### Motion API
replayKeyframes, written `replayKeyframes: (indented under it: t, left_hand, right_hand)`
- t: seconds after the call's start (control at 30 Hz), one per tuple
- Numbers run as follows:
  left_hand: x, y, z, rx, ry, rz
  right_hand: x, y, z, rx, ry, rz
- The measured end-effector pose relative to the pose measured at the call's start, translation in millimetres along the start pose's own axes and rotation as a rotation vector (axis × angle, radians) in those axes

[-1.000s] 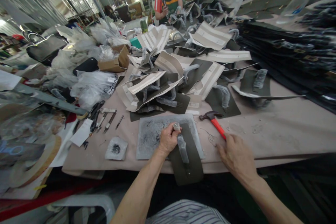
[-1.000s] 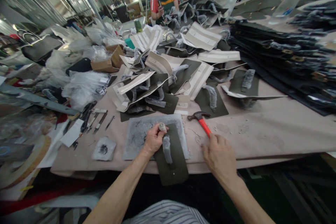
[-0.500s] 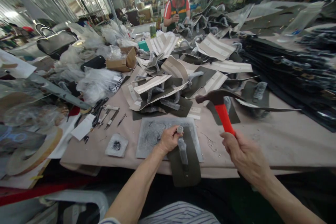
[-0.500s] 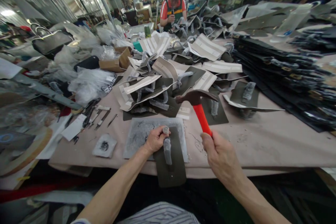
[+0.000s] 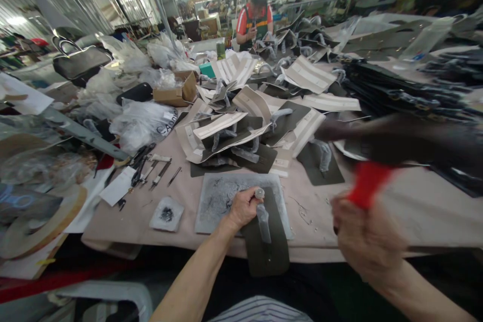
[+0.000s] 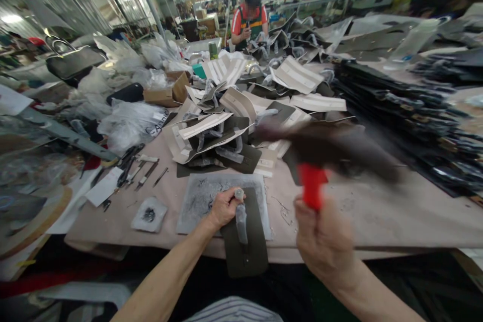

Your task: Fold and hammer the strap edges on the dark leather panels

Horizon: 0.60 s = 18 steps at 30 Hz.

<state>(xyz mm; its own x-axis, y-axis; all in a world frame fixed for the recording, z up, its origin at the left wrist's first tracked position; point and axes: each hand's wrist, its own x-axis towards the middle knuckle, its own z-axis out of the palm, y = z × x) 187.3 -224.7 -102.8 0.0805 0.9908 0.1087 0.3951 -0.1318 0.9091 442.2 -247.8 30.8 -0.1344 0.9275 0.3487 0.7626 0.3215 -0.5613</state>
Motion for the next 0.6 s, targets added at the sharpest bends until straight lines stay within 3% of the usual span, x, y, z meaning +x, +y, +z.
replayKeyframes:
  t: [0.1,0.17,0.33,0.4,0.47,0.53,0.6]
  left_hand:
    - [0,0,0.7,0.003,-0.001,-0.01]
    - [-1,1,1.1,-0.002,0.002,-0.003]
    - [-1,2,1.0,-0.032,0.017,0.019]
    - [0,1,0.7,-0.042,0.013,0.025]
    - [0,0,0.4,-0.046,0.019,0.022]
    - [-1,0,0.6,-0.053,0.026,0.011]
    - [-1,1,1.7,-0.059,0.034,0.001]
  right_hand:
    - [-14,18,18,-0.098,-0.286,-0.054]
    - [-18,33,22,-0.215,-0.431,-0.018]
    - [-30,87,32,-0.276,-0.588,0.226]
    - [-36,105,42,-0.315,-0.567,0.286]
    - [-38,107,52,-0.369,-0.427,0.21]
    - [-39,89,63,-0.324,-0.221,0.064]
    - [-41,52,76,-0.158,-0.128,-0.028]
